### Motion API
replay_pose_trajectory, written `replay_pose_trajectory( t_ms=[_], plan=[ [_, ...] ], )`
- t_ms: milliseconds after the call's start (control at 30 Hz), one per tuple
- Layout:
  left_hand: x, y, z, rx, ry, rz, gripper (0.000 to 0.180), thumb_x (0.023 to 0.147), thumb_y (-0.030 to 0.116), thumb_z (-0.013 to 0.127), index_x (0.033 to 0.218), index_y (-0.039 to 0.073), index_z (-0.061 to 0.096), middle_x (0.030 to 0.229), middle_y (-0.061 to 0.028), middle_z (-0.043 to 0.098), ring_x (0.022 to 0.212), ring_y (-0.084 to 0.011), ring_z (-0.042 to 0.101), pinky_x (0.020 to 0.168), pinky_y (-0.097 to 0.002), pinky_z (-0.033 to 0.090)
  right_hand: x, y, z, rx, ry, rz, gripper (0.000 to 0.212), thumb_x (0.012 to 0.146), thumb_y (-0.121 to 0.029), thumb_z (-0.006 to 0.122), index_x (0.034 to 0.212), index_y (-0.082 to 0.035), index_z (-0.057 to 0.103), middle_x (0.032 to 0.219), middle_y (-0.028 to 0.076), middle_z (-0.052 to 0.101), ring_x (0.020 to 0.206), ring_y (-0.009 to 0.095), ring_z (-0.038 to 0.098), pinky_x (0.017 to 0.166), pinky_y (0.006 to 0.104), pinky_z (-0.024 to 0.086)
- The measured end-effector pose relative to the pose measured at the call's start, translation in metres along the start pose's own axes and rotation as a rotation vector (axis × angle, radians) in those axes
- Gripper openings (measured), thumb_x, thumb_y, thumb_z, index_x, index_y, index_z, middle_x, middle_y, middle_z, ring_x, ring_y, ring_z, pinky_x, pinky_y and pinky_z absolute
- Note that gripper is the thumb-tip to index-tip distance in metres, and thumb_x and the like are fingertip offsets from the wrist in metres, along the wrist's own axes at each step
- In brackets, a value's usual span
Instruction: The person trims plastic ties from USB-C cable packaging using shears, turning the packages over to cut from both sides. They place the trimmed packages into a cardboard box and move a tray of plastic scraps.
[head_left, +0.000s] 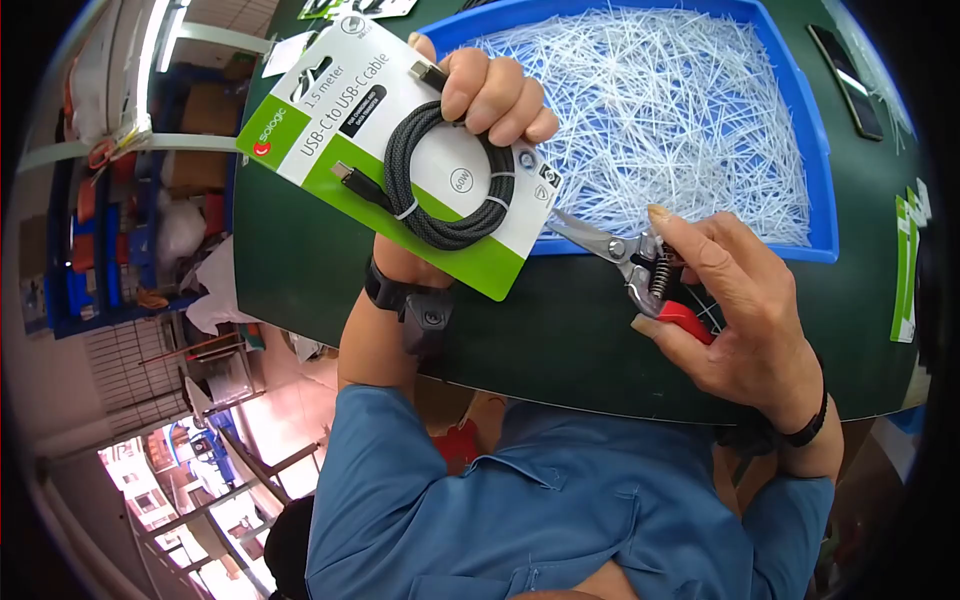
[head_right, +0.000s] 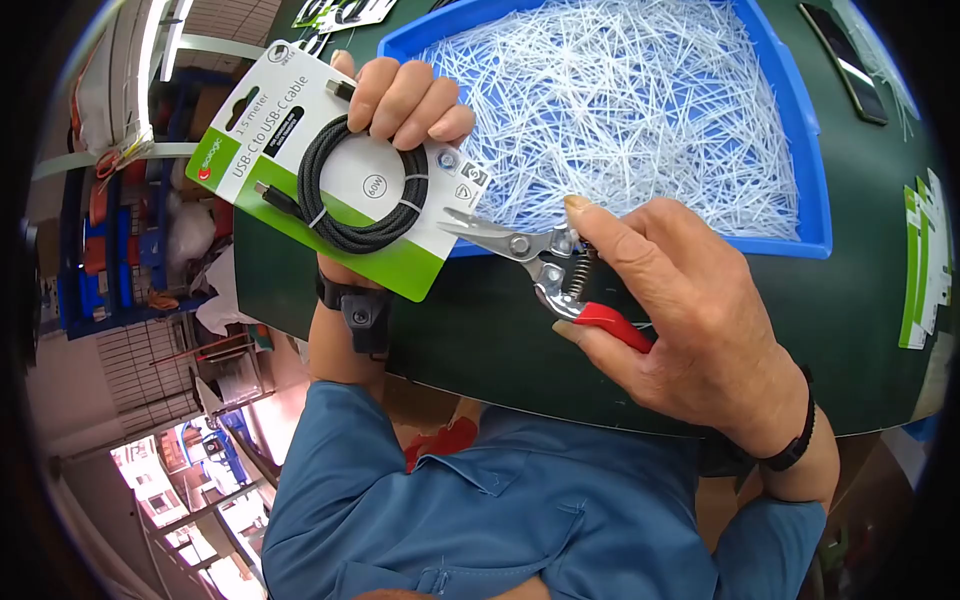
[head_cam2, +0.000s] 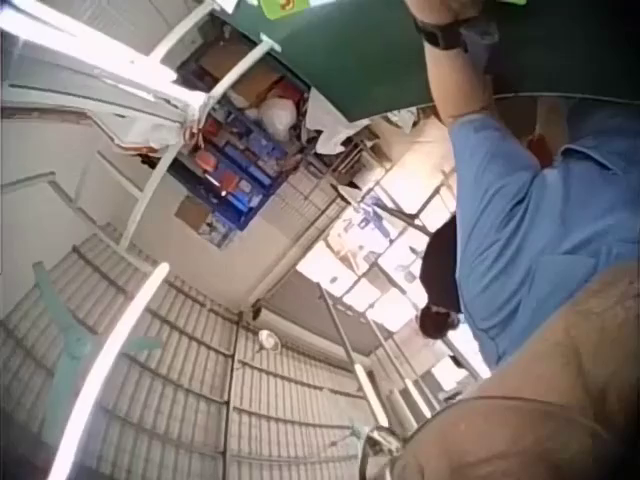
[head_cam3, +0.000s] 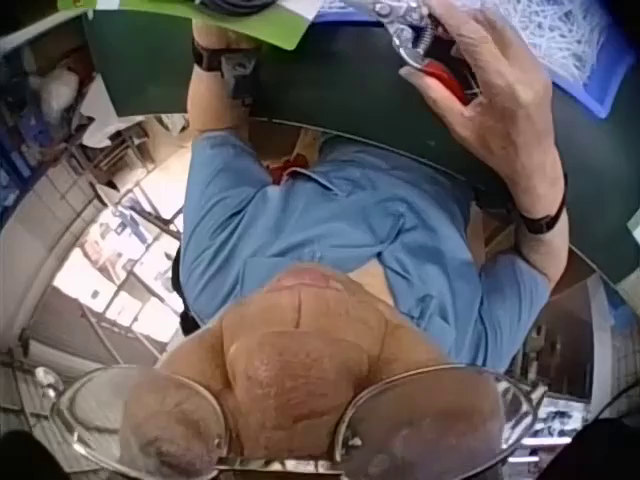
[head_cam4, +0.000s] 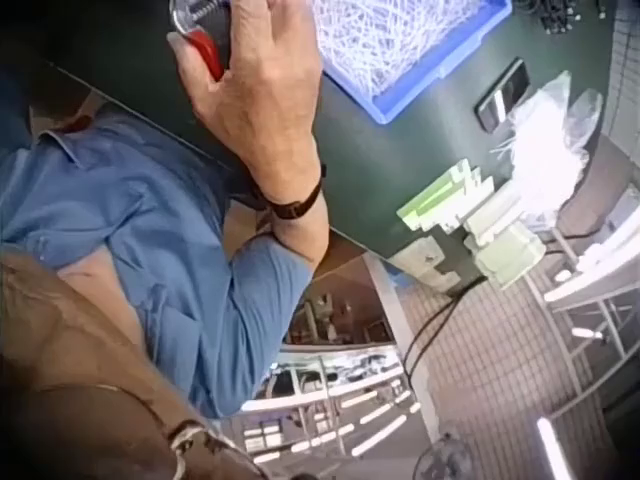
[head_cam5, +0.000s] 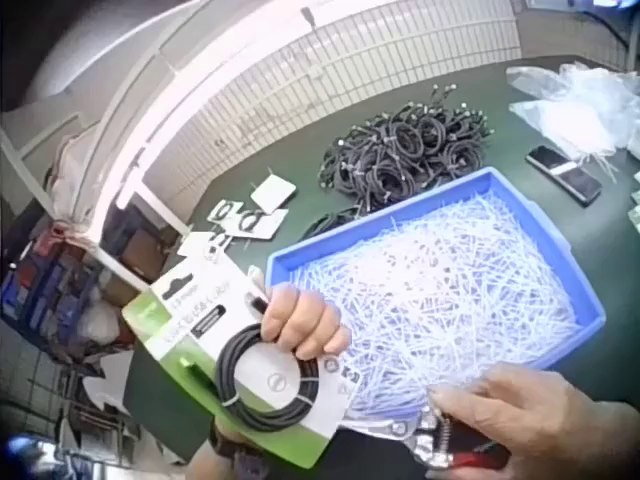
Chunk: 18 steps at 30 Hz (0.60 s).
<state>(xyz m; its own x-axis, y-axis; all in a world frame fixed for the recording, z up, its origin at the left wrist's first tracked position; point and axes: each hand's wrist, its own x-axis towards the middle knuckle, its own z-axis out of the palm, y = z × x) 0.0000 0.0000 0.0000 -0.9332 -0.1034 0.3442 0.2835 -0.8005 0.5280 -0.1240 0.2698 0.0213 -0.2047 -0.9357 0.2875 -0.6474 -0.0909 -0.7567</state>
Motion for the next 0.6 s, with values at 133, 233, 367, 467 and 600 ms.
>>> replay_pose_trajectory(
  t_ms=[133, 233, 367, 467, 600],
  plan=[
    [0.004, -0.005, 0.008, 0.088, 0.0, -0.035, 0.058, 0.114, 0.049, 0.015, 0.079, 0.017, 0.047, 0.08, 0.0004, 0.045, 0.078, -0.0171, 0.044, 0.082, -0.0347, 0.041, 0.0, -0.005, 0.008, -0.051, -0.006, -0.028, 0.082, 0.064, -0.002, 0.088, 0.14, -0.003, 0.059, 0.097, 0.013, 0.062, 0.082, 0.027, 0.062, 0.072, 0.0368, 0.052],
    [0.005, -0.008, 0.001, 0.13, -0.114, -0.094, 0.059, 0.114, 0.049, 0.014, 0.079, 0.017, 0.049, 0.08, 0.0003, 0.045, 0.077, -0.0167, 0.044, 0.082, -0.0348, 0.042, 0.0, -0.002, 0.012, -0.092, -0.001, -0.03, 0.081, 0.065, -0.001, 0.087, 0.141, -0.003, 0.059, 0.097, 0.013, 0.061, 0.082, 0.028, 0.062, 0.072, 0.0371, 0.052],
    [0.008, -0.009, -0.001, 0.188, -0.189, -0.154, 0.061, 0.114, 0.05, 0.014, 0.079, 0.016, 0.051, 0.08, 0.0001, 0.045, 0.077, -0.0166, 0.043, 0.081, -0.0353, 0.042, -0.001, 0.003, 0.011, -0.161, 0.017, -0.029, 0.08, 0.065, 0.0, 0.086, 0.141, -0.003, 0.059, 0.097, 0.013, 0.061, 0.083, 0.028, 0.061, 0.072, 0.0375, 0.052],
    [0.01, -0.015, 0.004, 0.179, -0.177, -0.156, 0.06, 0.114, 0.048, 0.015, 0.076, 0.017, 0.05, 0.078, 0.0017, 0.043, 0.076, -0.0144, 0.042, 0.081, -0.0327, 0.042, -0.001, 0.003, 0.01, -0.174, 0.014, -0.035, 0.08, 0.066, 0.001, 0.086, 0.141, -0.004, 0.059, 0.097, 0.013, 0.06, 0.083, 0.028, 0.061, 0.072, 0.038, 0.052],
    [0.008, -0.021, 0.005, 0.17, -0.139, -0.17, 0.06, 0.114, 0.047, 0.015, 0.075, 0.017, 0.049, 0.077, 0.0022, 0.043, 0.075, -0.0134, 0.041, 0.08, -0.0311, 0.042, -0.004, 0.004, 0.009, -0.202, 0.003, -0.037, 0.082, 0.064, 0.003, 0.085, 0.141, -0.004, 0.059, 0.098, 0.013, 0.059, 0.083, 0.028, 0.061, 0.071, 0.0381, 0.052]
  ],
)
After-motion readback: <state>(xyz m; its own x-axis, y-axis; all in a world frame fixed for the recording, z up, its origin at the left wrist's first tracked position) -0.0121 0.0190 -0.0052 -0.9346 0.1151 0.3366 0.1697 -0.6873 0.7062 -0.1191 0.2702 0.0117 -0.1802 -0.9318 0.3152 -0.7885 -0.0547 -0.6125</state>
